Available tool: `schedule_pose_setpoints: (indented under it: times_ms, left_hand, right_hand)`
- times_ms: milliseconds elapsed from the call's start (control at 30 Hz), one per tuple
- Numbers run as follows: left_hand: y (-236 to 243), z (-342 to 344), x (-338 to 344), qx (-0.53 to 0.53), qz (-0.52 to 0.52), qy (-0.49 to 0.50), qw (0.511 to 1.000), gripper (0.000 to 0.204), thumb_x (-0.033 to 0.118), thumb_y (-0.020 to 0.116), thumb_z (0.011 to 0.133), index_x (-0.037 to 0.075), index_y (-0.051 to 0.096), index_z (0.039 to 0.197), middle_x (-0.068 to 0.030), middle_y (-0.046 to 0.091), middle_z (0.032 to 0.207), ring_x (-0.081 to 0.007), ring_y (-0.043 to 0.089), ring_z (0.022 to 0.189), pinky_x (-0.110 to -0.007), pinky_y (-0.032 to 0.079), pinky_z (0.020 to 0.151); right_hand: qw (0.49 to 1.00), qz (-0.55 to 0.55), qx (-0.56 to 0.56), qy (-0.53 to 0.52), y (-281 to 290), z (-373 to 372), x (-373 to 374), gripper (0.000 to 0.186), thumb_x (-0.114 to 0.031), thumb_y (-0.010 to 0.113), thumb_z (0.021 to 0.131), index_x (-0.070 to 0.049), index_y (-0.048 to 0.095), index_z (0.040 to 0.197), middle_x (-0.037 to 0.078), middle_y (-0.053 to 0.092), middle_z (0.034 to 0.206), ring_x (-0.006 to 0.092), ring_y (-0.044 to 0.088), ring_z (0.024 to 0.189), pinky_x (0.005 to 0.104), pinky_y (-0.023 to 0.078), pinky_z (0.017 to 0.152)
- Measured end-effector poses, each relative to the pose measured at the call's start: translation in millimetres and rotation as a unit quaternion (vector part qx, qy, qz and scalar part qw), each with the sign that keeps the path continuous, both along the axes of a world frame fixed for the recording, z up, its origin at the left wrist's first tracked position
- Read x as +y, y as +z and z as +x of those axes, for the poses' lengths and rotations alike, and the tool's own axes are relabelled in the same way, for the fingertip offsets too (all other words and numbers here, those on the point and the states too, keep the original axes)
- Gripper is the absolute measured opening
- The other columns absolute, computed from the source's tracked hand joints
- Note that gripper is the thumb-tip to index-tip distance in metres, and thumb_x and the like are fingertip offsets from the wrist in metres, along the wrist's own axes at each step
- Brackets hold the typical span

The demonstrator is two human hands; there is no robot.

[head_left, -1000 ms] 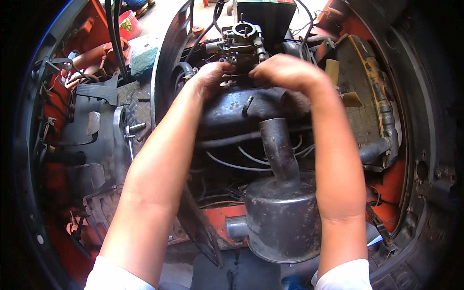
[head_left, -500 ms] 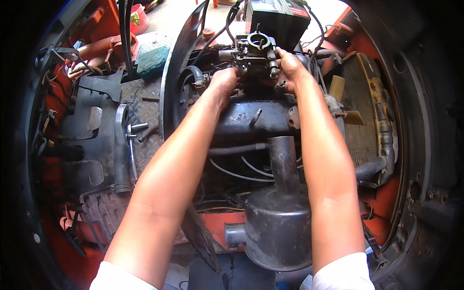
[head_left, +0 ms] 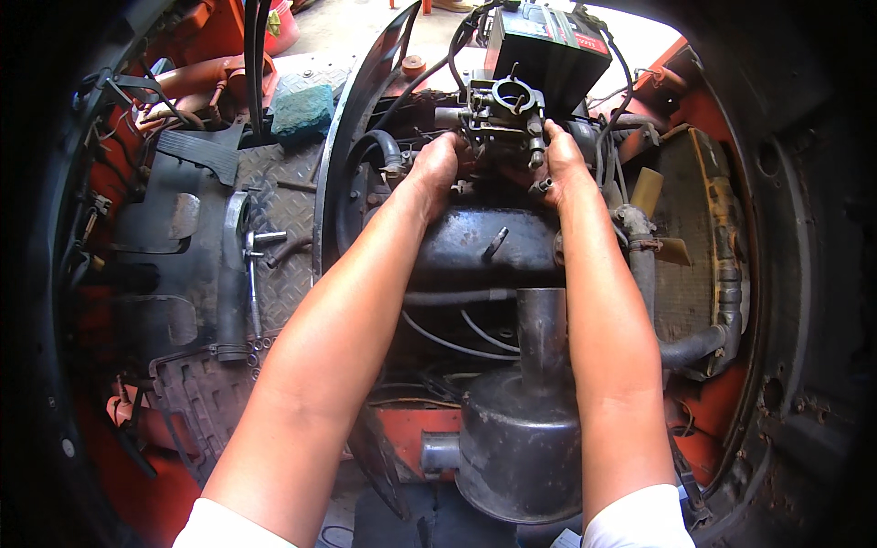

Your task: The person removes a large black air filter housing from a red engine, then uses a wrench to loosen and remove a bolt from the carburetor. The person then removes the carburetor from the engine.

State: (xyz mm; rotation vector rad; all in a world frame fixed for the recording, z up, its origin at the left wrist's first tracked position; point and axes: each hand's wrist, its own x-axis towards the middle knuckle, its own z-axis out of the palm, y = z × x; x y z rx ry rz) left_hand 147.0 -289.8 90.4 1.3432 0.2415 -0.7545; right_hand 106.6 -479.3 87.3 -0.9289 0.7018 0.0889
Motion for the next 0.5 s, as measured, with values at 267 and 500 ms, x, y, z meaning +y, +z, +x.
schedule_pose_setpoints:
  times_ms: [267, 500]
  left_hand:
    - [7.0, -9.0, -2.8, -0.018, -0.006, 0.015, 1.000, 0.036, 0.027, 0.048, 0.100, 0.003, 0.070, 0.115, -0.0096, 0.074, 0.111, -0.0243, 0.066, 0.103, -0.042, 0.041, 0.103]
    - [-3.6, -3.3, 0.6, -0.005, 0.001, -0.027, 1.000, 0.040, 0.031, 0.039, 0.105, 0.010, 0.068, 0.121, -0.0072, 0.075, 0.114, -0.0226, 0.065, 0.109, -0.052, 0.037, 0.107]
  right_hand:
    - [1.000, 0.004, -0.024, -0.006, -6.5, 2.1, 0.0, 0.048, -0.049, 0.036, 0.109, -0.011, 0.064, 0.119, 0.012, 0.072, 0.105, 0.0295, 0.072, 0.094, 0.0537, 0.064, 0.079]
    - [0.999, -0.004, -0.019, -0.030, -9.7, 0.0, 4.9, 0.044, -0.043, 0.038, 0.109, -0.013, 0.070, 0.115, 0.009, 0.077, 0.100, 0.0256, 0.075, 0.087, 0.0486, 0.065, 0.075]
